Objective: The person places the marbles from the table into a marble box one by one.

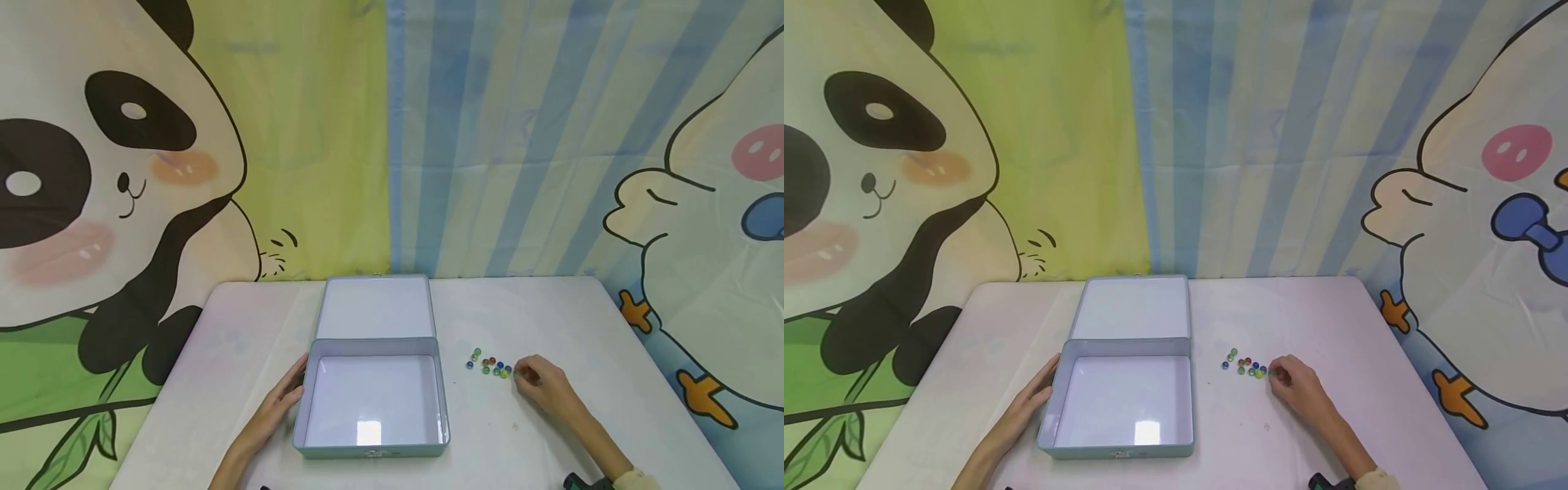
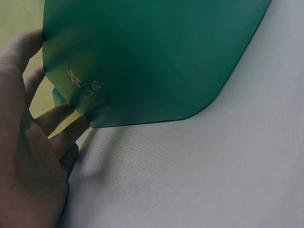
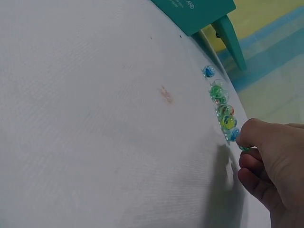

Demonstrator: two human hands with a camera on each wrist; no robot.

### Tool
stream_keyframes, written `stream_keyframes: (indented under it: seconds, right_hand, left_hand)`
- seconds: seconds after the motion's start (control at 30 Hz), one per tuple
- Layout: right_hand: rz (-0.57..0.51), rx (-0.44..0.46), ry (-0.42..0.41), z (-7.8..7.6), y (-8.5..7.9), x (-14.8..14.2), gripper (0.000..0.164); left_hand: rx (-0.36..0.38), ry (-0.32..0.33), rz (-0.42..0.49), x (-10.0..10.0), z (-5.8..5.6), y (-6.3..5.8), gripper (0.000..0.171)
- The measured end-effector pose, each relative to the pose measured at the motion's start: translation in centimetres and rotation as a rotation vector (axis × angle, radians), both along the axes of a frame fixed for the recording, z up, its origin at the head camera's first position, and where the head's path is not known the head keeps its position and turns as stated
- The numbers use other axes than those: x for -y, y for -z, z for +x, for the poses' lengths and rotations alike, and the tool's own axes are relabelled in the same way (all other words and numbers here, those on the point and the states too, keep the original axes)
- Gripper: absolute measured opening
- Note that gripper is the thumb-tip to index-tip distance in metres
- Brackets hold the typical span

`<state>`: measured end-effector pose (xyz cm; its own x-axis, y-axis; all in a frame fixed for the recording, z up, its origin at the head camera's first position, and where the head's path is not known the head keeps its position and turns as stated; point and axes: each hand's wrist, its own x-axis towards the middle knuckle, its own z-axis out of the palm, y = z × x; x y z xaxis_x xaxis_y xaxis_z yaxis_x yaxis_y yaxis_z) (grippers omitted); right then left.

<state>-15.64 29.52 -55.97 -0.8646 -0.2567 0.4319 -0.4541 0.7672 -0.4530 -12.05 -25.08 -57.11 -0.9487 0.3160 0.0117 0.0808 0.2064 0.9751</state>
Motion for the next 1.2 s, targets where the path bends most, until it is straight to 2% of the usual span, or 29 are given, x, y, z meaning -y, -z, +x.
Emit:
stream_keyframes:
  seconds: [0.2,0.37,0.53,0.7,0.83,0.93,1.03,1.2]
  right_hand:
    - [-0.033,-0.092,-0.050,-0.7,-1.6,0.8,0.027]
    - [-0.063,-0.094,-0.091,-1.1,-3.6,2.8,0.026]
    - [-0.108,-0.078,-0.173,-1.6,-5.6,5.8,0.023]
    - [-0.153,-0.057,-0.255,-2.9,-7.8,9.5,0.020]
    - [-0.176,-0.021,-0.374,-3.9,-9.5,13.2,0.017]
    - [-0.151,0.019,-0.482,-4.7,-10.4,16.0,0.015]
    - [-0.080,0.084,-0.558,-5.3,-11.1,18.8,0.013]
    - [0.080,0.219,-0.640,-5.9,-11.9,23.0,0.013]
  left_hand:
    - [0.000,0.000,0.000,0.0,0.0,-0.1,0.056]
    - [0.011,-0.016,0.003,-0.3,0.0,-0.1,0.056]
    - [0.005,0.003,0.003,-0.2,0.0,-0.1,0.056]
    - [-0.020,0.028,0.016,-0.1,-0.1,0.0,0.056]
    - [-0.022,0.017,0.017,-0.2,-0.1,0.0,0.056]
    - [-0.026,0.016,0.016,-0.2,-0.2,-0.1,0.056]
    - [-0.031,0.025,0.019,-0.2,-0.1,-0.1,0.056]
    - [-0.005,0.021,0.014,-0.1,-0.1,-0.1,0.056]
